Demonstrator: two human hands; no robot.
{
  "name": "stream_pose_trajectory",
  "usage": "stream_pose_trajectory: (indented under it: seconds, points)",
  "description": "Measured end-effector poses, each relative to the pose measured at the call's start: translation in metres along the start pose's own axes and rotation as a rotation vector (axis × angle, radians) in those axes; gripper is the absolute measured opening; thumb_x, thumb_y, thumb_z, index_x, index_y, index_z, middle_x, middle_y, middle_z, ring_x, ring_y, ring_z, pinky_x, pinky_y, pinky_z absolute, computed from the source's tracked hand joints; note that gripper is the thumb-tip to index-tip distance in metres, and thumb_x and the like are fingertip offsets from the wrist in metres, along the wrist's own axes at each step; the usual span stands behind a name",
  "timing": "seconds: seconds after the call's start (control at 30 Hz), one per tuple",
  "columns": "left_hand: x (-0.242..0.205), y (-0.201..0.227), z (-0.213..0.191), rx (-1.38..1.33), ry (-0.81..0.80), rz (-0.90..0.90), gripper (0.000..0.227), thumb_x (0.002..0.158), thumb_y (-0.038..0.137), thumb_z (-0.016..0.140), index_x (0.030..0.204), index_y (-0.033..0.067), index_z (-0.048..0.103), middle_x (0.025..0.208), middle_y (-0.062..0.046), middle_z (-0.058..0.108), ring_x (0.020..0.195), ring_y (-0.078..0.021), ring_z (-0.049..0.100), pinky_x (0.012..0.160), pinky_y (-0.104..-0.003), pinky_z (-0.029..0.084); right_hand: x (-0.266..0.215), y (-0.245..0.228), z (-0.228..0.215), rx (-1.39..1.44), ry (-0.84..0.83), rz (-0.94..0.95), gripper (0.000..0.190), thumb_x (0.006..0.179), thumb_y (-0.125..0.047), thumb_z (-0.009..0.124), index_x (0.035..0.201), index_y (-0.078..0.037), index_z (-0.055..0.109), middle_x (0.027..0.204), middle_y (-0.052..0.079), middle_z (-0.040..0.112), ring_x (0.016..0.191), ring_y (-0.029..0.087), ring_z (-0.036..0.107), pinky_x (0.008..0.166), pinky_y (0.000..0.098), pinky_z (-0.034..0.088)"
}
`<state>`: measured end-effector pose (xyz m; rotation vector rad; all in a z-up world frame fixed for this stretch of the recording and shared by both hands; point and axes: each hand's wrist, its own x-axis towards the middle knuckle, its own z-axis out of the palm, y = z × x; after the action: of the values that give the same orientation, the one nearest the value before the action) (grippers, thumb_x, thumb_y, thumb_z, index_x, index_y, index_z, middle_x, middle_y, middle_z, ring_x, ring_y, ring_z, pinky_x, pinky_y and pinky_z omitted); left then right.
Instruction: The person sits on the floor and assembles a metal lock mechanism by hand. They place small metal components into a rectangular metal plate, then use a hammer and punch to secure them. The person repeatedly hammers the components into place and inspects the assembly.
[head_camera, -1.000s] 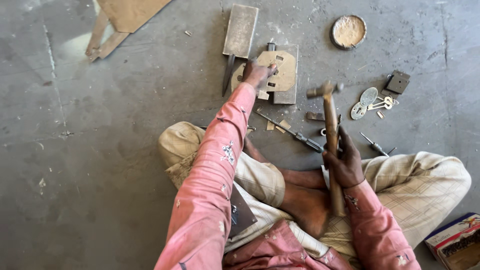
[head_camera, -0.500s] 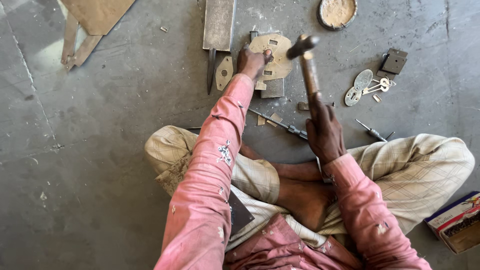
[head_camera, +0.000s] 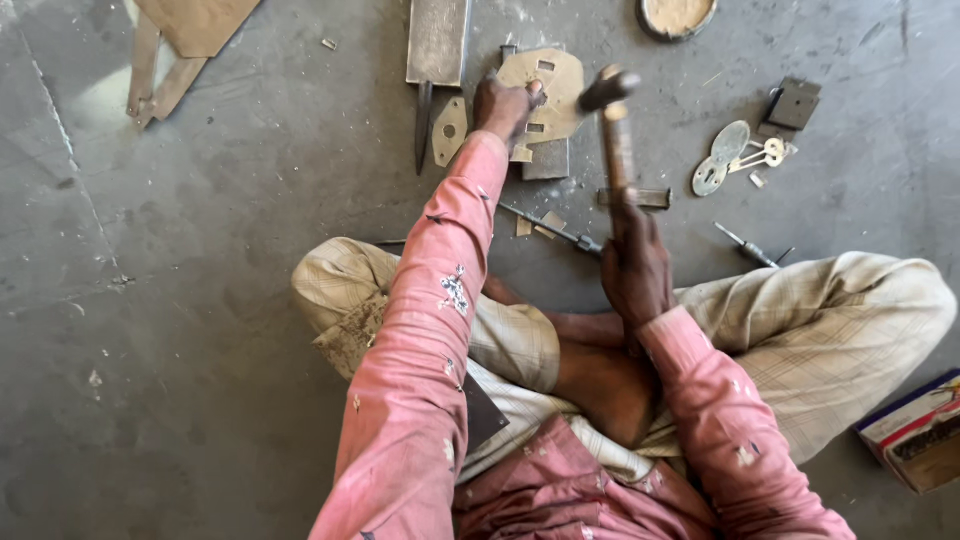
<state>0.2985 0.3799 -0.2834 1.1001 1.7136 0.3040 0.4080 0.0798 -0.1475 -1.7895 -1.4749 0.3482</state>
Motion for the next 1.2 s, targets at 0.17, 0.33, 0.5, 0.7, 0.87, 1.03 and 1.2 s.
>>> stream_pose_trajectory:
  seconds: [0.17, 0.33, 0.5, 0.7, 0.87, 1.03, 1.2]
  points:
    - [-0.002, 0.022, -0.029, 0.117, 0.134, 0.14, 0.071, 0.077, 0.036, 0.089, 0.129, -0.0038, 0.063, 0.131, -0.022, 0.068, 0.117, -0.0331, 0.068, 0.1, -0.037, 0.055, 0.021, -0.007, -0.017, -0.017, -0.001, 0.036, 0.074, 0.089, 0.002, 0.069, 0.156, -0.007, 0.041, 0.107, 0.022, 0.062, 0.089, 0.039, 0.064, 0.076, 0.048, 0.053]
    - [-0.006, 0.003, -0.062, 0.092, 0.125, 0.099, 0.067, 0.075, 0.033, 0.088, 0.125, -0.0022, 0.062, 0.119, -0.021, 0.071, 0.107, -0.0314, 0.07, 0.092, -0.038, 0.054, 0.029, -0.006, -0.037, -0.01, -0.089, -0.09, 0.072, 0.091, 0.0, 0.071, 0.156, -0.008, 0.042, 0.113, 0.023, 0.064, 0.093, 0.042, 0.067, 0.077, 0.0476, 0.056]
    - [-0.008, 0.004, -0.07, -0.049, 0.084, 0.122, 0.058, 0.072, 0.026, 0.09, 0.116, -0.0039, 0.068, 0.107, -0.019, 0.075, 0.093, -0.0281, 0.074, 0.083, -0.037, 0.058, 0.074, -0.011, -0.019, -0.037, -0.126, -0.217, 0.064, 0.097, -0.003, 0.069, 0.155, -0.009, 0.042, 0.128, 0.026, 0.064, 0.101, 0.045, 0.069, 0.081, 0.0482, 0.058]
    - [0.009, -0.003, -0.065, 0.072, 0.18, 0.173, 0.06, 0.069, 0.028, 0.094, 0.112, -0.005, 0.069, 0.101, -0.019, 0.074, 0.086, -0.027, 0.073, 0.078, -0.036, 0.057, 0.093, -0.002, -0.017, -0.014, -0.253, -0.149, 0.058, 0.099, -0.003, 0.062, 0.155, -0.01, 0.047, 0.126, 0.024, 0.067, 0.095, 0.045, 0.07, 0.078, 0.0497, 0.059]
    - [0.017, -0.013, -0.056, 0.13, 0.197, 0.197, 0.061, 0.067, 0.031, 0.096, 0.109, -0.0053, 0.071, 0.098, -0.018, 0.074, 0.083, -0.0261, 0.073, 0.076, -0.035, 0.057, 0.07, 0.007, -0.029, -0.065, -0.263, -0.224, 0.055, 0.097, -0.003, 0.065, 0.15, -0.009, 0.051, 0.125, 0.025, 0.065, 0.095, 0.047, 0.068, 0.079, 0.0508, 0.058]
    - [0.02, -0.018, -0.057, 0.144, 0.177, 0.174, 0.057, 0.07, 0.031, 0.09, 0.11, -0.0049, 0.071, 0.101, -0.019, 0.076, 0.087, -0.0265, 0.075, 0.079, -0.037, 0.059, 0.059, 0.009, -0.034, -0.056, -0.251, -0.255, 0.054, 0.096, -0.004, 0.066, 0.148, -0.008, 0.05, 0.127, 0.028, 0.064, 0.087, 0.046, 0.067, 0.073, 0.0501, 0.057]
    - [0.024, -0.006, -0.062, 0.11, 0.173, 0.173, 0.053, 0.074, 0.028, 0.084, 0.114, -0.0049, 0.07, 0.104, -0.02, 0.076, 0.089, -0.0274, 0.076, 0.08, -0.038, 0.06, 0.063, 0.01, -0.036, -0.018, -0.242, -0.29, 0.057, 0.096, -0.004, 0.064, 0.151, -0.008, 0.048, 0.124, 0.025, 0.065, 0.091, 0.045, 0.069, 0.074, 0.0486, 0.058]
